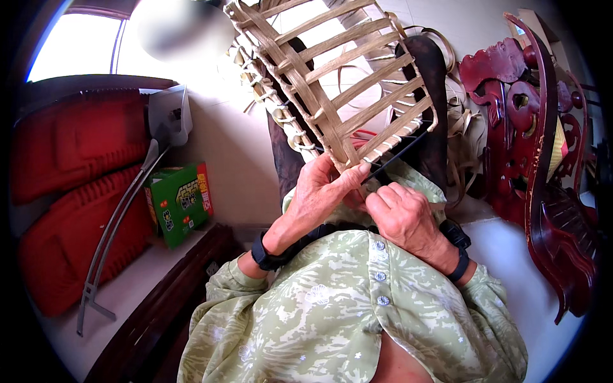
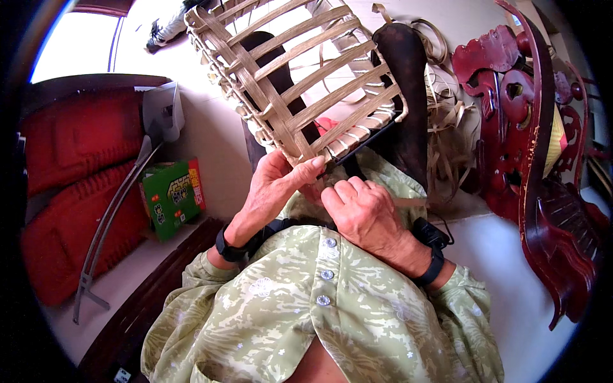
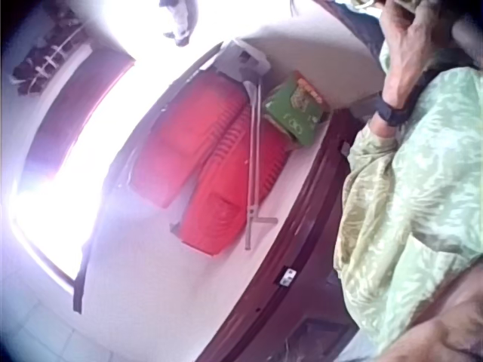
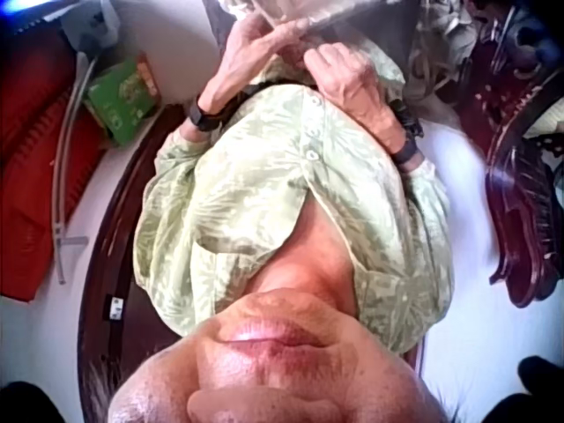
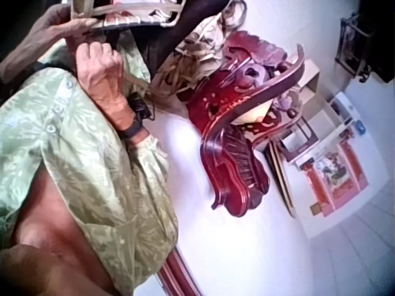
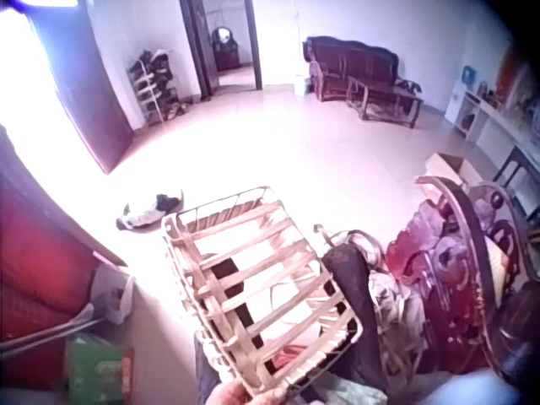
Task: The person weaves thin wooden strips into a cage-like basket frame by hand.
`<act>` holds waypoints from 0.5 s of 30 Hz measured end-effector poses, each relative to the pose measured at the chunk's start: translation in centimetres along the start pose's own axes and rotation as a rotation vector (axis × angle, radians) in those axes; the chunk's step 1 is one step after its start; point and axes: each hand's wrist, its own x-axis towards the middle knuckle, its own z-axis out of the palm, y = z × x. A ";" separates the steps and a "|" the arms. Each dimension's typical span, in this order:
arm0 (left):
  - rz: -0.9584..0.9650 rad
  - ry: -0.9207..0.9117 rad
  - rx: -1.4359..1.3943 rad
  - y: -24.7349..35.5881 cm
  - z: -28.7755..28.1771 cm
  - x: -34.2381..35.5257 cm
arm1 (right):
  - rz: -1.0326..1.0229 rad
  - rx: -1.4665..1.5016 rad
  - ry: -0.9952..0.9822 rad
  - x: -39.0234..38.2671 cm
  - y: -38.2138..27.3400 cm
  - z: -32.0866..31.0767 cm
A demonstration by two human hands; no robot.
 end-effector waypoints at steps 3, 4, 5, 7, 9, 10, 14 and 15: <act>-0.046 -0.006 0.140 0.0 -0.3 -0.2 | -0.113 -0.050 -0.048 -0.3 0.6 -0.3; -0.050 -0.013 0.186 0.0 -0.5 -0.2 | -0.143 -0.049 -0.051 -0.2 0.7 -0.4; -0.054 -0.029 0.196 0.1 -0.5 -0.3 | -0.175 -0.048 -0.055 -0.2 0.9 -0.5; -0.050 -0.050 0.224 0.8 -0.7 -0.5 | -0.177 -0.012 -0.094 0.2 0.8 -1.0; 0.030 -0.100 0.318 0.7 -1.5 -1.1 | -0.205 0.001 -0.118 0.2 0.8 -1.2; -0.047 -0.125 0.414 2.0 -2.1 -1.4 | -0.221 0.011 -0.126 0.3 0.9 -1.0; 0.081 0.154 0.612 5.6 -2.7 -3.8 | -0.234 0.038 -0.135 0.4 1.1 -0.8; 0.201 0.271 0.412 6.6 -2.5 -3.5 | -0.233 0.041 -0.132 0.4 1.2 -0.6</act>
